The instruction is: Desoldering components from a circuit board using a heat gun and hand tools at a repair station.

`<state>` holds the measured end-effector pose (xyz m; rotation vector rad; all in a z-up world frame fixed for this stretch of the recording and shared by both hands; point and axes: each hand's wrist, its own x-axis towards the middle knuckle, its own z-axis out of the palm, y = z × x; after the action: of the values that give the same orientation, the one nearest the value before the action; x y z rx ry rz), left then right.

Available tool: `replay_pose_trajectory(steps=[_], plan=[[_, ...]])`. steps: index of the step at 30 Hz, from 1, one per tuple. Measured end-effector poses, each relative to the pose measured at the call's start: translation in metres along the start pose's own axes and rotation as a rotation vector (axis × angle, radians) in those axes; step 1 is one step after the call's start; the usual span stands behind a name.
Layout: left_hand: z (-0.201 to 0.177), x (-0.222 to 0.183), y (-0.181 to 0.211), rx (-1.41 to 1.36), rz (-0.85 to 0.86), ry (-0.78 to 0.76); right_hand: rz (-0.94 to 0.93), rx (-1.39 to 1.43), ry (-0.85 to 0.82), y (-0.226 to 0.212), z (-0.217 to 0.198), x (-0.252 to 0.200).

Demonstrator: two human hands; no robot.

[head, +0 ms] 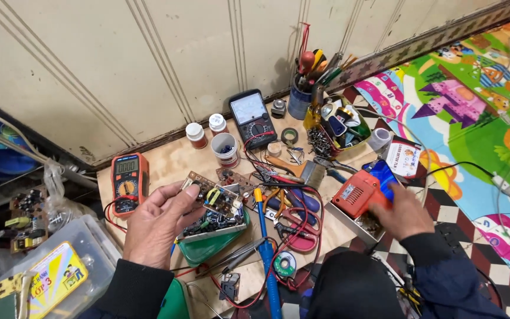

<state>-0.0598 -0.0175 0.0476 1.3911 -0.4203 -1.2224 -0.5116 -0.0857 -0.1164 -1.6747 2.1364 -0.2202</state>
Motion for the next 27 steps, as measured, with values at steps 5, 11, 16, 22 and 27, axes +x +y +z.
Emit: replay_pose_trajectory(steps=[5, 11, 16, 22, 27], plan=[[-0.006, -0.004, -0.002, 0.047, -0.025, -0.003, 0.027, -0.415, -0.004, 0.081, 0.057, 0.02], [-0.014, -0.012, 0.01, 0.055, -0.019, 0.029, -0.014, -0.693, 0.124, 0.071, 0.056, 0.027], [-0.027, -0.006, 0.005, 0.051, 0.022, -0.017, -0.101, -0.53, 0.404, 0.062, 0.027, 0.007], [-0.022, -0.019, 0.012, 0.062, 0.023, 0.013, 0.043, 0.346, 0.66, 0.018, -0.054, -0.066], [-0.022, -0.024, 0.011, 0.063, 0.032, -0.007, -0.34, 0.781, 0.776, 0.002, -0.079, -0.087]])
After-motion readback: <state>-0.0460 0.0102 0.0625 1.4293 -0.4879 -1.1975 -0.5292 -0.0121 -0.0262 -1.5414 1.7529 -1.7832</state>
